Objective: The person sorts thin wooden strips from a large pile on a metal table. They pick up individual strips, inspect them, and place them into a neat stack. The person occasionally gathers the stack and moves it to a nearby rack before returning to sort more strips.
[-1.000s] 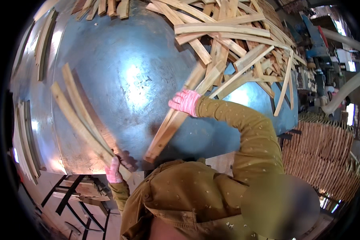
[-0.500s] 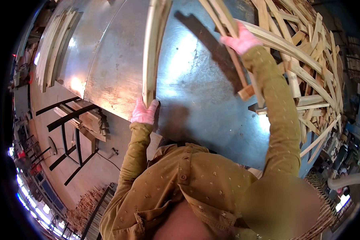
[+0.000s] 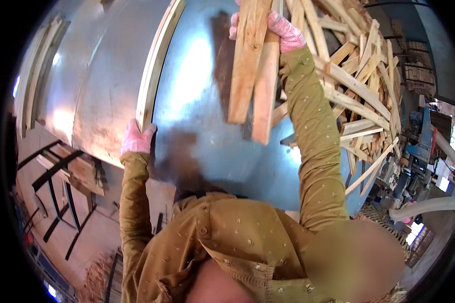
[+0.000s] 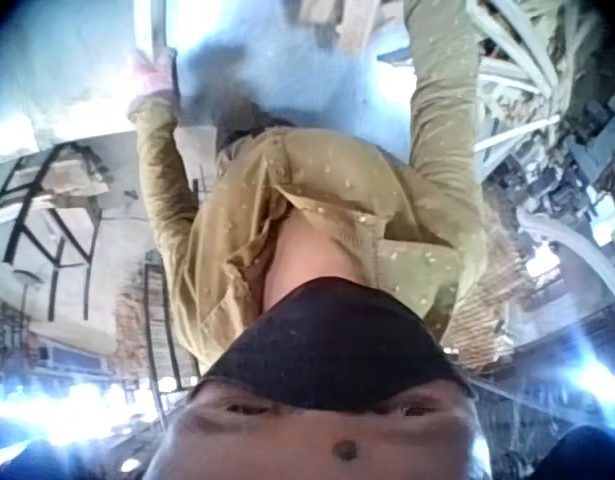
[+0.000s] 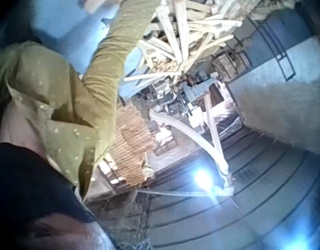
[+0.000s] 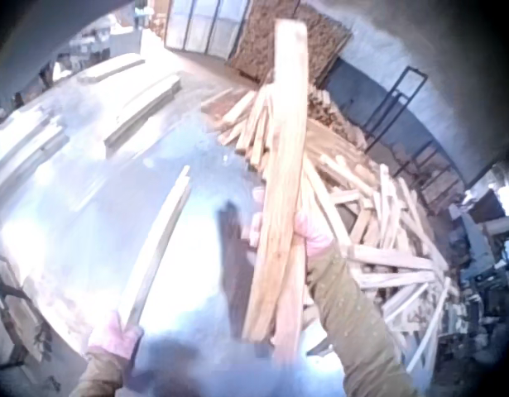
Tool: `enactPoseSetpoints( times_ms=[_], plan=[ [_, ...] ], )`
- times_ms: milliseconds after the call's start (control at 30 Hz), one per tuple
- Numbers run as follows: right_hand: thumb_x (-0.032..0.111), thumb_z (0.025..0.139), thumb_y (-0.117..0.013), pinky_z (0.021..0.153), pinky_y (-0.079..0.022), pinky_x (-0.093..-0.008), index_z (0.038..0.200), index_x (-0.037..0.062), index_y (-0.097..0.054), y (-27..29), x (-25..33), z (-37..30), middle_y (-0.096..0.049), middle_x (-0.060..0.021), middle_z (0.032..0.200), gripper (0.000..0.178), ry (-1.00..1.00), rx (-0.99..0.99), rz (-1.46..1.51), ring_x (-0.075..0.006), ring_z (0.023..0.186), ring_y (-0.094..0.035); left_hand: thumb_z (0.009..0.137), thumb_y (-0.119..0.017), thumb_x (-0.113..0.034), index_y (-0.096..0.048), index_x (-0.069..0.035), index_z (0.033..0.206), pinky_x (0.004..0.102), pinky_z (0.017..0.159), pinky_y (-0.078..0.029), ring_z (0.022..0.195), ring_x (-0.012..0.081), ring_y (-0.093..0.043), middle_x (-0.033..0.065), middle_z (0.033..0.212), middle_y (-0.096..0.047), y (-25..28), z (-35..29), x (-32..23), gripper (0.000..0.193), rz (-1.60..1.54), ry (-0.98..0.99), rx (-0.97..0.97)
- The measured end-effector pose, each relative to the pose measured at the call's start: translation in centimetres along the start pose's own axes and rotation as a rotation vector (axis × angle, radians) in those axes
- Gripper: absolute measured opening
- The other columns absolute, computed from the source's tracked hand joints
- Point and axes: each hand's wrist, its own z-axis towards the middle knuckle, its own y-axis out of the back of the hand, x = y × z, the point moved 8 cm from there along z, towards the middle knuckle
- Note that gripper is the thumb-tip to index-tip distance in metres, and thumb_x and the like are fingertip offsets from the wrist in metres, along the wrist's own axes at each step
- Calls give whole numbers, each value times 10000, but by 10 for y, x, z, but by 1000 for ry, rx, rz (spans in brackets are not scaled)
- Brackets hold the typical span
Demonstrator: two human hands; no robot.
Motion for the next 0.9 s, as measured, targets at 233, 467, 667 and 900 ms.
enactPoseSetpoints(
  times_ms=[233, 467, 667, 900],
  plan=[
    [378, 753, -803, 808, -570, -412, 1221, 46, -582, 24, -20, 38, -665, -123, 971, 615, 197, -200, 165, -283, 917, -664, 827, -678, -387, -497, -65, 1128, 518, 812, -497, 1013, 395, -588, 185, 1084, -588, 4, 15, -1, 477, 234, -11, -90],
    [254, 904, -645, 536, -533, -356, 1127, 28, -562, 131, -107, -29, -623, -120, 820, 327, -256, -1130, -415, -235, 680, -633, 827, -681, -398, -510, -60, 1115, 510, 836, -487, 1037, 388, -581, 181, 1103, -591, 5, 11, 14, 476, 243, -11, -93],
    [643, 948, -305, 914, -496, -446, 1151, 21, -626, 0, -133, 42, -657, -198, 1073, 729, -719, -749, -867, -319, 954, -657, 880, -571, -517, -508, -20, 1194, 512, 850, -472, 1056, 415, -566, 219, 1148, -579, 16, 2, 70, 591, 114, 73, -84],
    [602, 928, -389, 1110, -325, -431, 1494, 17, -196, -63, -221, 98, -406, -246, 1444, 836, -673, -510, -1238, -367, 1316, -438, 776, -722, -439, -302, 1, 1438, 477, 923, -463, 1136, 400, -546, 243, 1239, -542, 3, -10, 57, 899, 255, -106, -214]
  ],
)
